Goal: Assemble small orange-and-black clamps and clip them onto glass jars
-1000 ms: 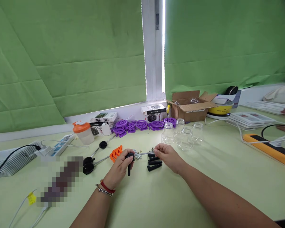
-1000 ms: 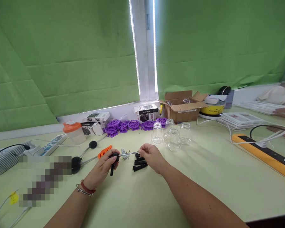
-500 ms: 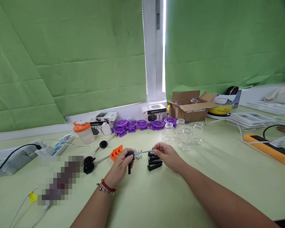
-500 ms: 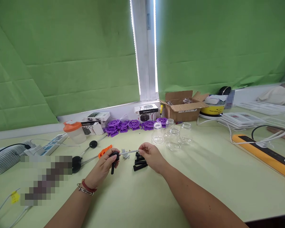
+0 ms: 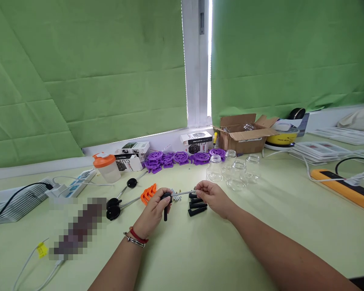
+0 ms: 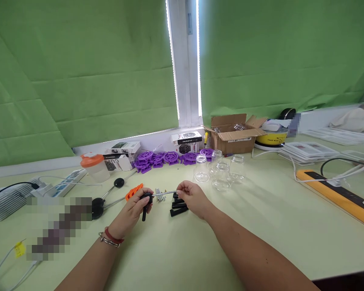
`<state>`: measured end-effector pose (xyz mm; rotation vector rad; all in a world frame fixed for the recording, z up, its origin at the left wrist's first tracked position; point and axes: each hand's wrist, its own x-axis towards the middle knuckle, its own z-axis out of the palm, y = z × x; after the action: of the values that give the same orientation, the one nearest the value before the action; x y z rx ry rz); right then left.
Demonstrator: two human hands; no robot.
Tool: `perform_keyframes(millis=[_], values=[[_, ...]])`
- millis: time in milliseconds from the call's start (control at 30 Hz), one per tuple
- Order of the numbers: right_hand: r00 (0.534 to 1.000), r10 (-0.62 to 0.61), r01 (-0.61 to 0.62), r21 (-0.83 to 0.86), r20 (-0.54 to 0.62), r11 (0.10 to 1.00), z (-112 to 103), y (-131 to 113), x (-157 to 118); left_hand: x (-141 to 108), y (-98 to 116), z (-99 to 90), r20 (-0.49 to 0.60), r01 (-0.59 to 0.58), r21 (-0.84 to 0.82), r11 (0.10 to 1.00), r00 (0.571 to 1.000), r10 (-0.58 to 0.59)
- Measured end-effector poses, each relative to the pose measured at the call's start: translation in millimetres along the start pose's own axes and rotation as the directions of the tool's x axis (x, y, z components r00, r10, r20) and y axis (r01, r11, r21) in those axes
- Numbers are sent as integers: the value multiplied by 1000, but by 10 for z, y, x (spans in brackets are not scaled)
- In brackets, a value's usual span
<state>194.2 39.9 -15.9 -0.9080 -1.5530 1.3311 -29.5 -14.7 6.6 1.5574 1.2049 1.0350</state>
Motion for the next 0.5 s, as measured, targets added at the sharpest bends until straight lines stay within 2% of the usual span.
perform_keyframes(millis=[233,433,500], values=[[997,81,-81,-49,-4,995,10,-39,9,1,3,-6,5,-15,-7,1000,1000,15],[1000,5,-5,10,5,1000,4,-46,-14,-3,19,-1,-2,-15,4,1000,1000,15],[1000,14,-14,-4,10,1000,5,-39,-15,-5,34,7,3,-18,0,1000,1000,18]])
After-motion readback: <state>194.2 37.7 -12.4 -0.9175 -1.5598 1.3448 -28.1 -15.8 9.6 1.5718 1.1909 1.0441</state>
